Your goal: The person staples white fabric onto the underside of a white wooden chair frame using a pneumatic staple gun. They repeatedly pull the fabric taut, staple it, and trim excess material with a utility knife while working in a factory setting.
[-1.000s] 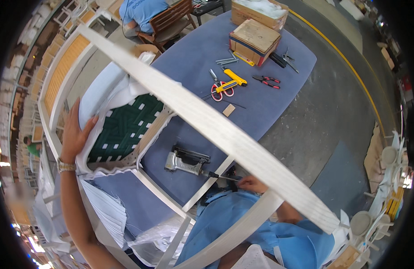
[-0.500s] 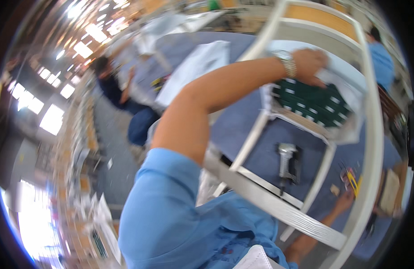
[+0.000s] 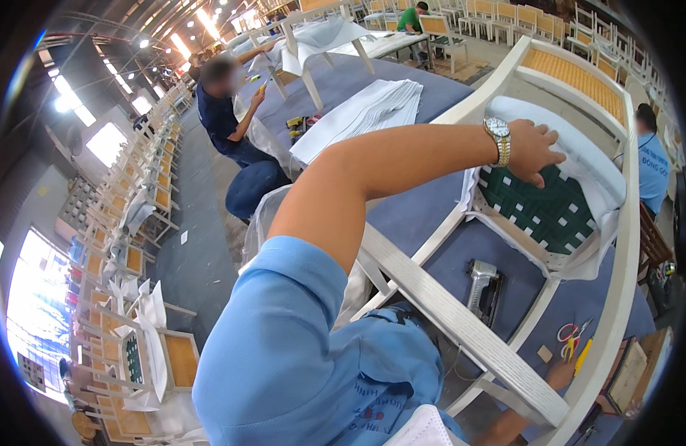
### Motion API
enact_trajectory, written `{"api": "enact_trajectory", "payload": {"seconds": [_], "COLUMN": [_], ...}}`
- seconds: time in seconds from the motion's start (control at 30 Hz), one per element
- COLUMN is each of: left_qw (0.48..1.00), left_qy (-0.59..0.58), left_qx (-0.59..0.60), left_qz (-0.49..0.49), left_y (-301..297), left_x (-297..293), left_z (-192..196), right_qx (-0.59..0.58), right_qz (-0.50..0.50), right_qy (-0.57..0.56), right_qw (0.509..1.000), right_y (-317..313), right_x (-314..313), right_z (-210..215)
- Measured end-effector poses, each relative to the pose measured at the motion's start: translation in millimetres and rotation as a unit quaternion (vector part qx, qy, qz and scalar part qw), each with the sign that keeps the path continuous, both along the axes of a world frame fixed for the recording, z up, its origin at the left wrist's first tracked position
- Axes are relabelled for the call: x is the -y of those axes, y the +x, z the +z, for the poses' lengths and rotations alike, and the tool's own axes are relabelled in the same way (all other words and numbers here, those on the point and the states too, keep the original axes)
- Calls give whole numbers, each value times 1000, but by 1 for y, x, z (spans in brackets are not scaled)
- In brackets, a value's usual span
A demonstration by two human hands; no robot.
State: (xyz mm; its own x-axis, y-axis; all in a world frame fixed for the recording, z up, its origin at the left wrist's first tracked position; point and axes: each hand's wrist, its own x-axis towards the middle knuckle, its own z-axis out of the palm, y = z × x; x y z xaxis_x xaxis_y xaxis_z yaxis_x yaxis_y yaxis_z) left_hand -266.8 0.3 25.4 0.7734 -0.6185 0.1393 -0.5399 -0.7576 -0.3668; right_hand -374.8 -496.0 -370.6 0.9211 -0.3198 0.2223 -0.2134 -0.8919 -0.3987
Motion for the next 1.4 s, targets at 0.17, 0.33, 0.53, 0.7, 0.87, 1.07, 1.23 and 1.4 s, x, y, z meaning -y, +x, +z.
{"api": "enact_trajectory", "payload": {"seconds": [0.17,0.33,0.53,0.7,0.87,1.07,1.23,1.4], "left_qw": [996,993,970,976,979,976,985,984], "left_qy": [-79,-114,-197,-176,-171,-164,-148,-137], "left_qx": [-38,-36,-132,-127,-106,-135,-85,-114], "left_qz": [16,17,51,24,25,-43,-13,0], "left_y": [32,94,117,121,121,143,126,115], "left_x": [4,-14,-8,5,-19,-20,-15,-9], "left_z": [39,41,-9,-11,-5,-15,-19,-1], "right_qx": [39,25,-5,-16,-28,122,262,372], "right_qz": [33,63,106,145,195,188,221,215], "right_qy": [113,201,281,324,344,414,373,287], "right_qw": [992,977,954,935,918,882,862,856], "right_y": [-91,-156,-194,-199,-193,-86,11,66], "right_x": [-54,-128,-190,-223,-250,-300,-318,-318], "right_z": [27,54,79,97,109,135,206,225]}}
